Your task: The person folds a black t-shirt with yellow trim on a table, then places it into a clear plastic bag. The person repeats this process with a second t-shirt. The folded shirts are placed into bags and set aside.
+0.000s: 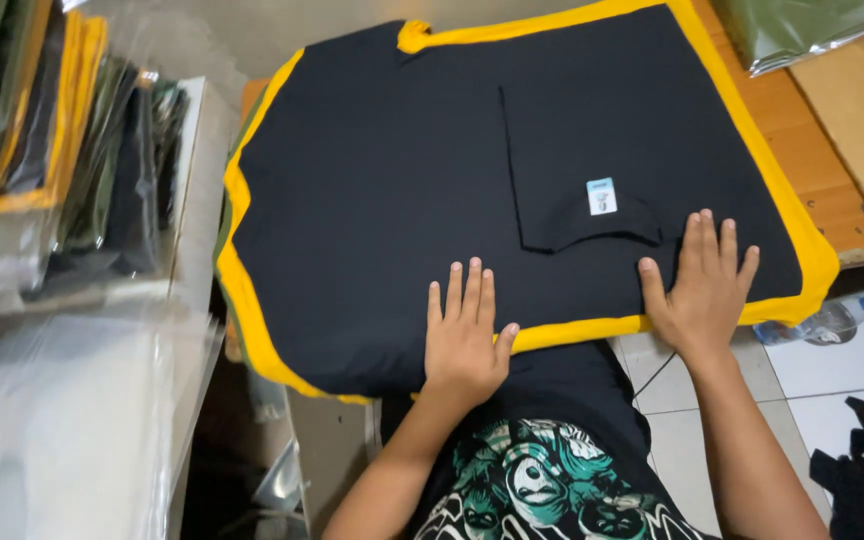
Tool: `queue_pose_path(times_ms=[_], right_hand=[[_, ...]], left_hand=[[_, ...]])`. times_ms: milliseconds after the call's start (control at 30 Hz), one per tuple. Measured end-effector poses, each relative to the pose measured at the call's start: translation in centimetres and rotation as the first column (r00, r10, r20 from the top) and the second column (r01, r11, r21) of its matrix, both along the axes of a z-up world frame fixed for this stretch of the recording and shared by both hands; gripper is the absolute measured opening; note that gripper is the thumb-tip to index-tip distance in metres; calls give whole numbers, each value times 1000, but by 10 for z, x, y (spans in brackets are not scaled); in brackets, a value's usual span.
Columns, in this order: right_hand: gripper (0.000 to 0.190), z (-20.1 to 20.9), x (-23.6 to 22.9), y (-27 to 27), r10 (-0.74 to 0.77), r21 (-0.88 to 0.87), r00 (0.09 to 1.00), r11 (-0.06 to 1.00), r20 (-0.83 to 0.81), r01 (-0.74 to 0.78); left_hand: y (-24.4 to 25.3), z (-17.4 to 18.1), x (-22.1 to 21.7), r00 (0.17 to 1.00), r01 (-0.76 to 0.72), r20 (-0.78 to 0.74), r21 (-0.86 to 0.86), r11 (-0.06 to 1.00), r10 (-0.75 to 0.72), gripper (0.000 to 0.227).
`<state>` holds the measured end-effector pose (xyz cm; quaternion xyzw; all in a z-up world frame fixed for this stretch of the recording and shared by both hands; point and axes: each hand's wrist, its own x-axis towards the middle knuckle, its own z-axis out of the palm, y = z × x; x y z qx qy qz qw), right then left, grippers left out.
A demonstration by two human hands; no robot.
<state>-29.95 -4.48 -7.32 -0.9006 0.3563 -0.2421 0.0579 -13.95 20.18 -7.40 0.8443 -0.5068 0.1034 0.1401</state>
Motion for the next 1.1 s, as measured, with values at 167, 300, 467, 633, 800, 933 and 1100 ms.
queue_pose_path(times_ms=[167,300,467,633,800,933,1100], right_hand=[[78,-8,-7,-5,90,-112,996,990,15,-88],[79,-15,-10,-5,112,-143,993,984,35,-106],[77,-14,-10,-3,132,-145,989,982,60,-122],[79,-15,-9,-3,110,-115,993,988,50,-104],[78,-14,-9,-2,123,-160,990,981,65,-112],[76,-12,-8,-2,126,-158,990,981,67,-114],[78,-14,-8,-2,132,-152,988,981,77,-119]], left_hand=[[48,16,11,981,118,-155,-21,993,-120,70],[94,63,21,925,45,-380,47,998,-24,57],[167,141,27,981,-180,-113,-249,952,156,43],[243,130,52,775,-568,132,-280,774,617,53],[291,93,76,494,-862,-93,82,501,865,74],[289,86,76,529,-848,36,20,529,848,69],[281,89,71,539,-824,93,-149,547,837,19]])
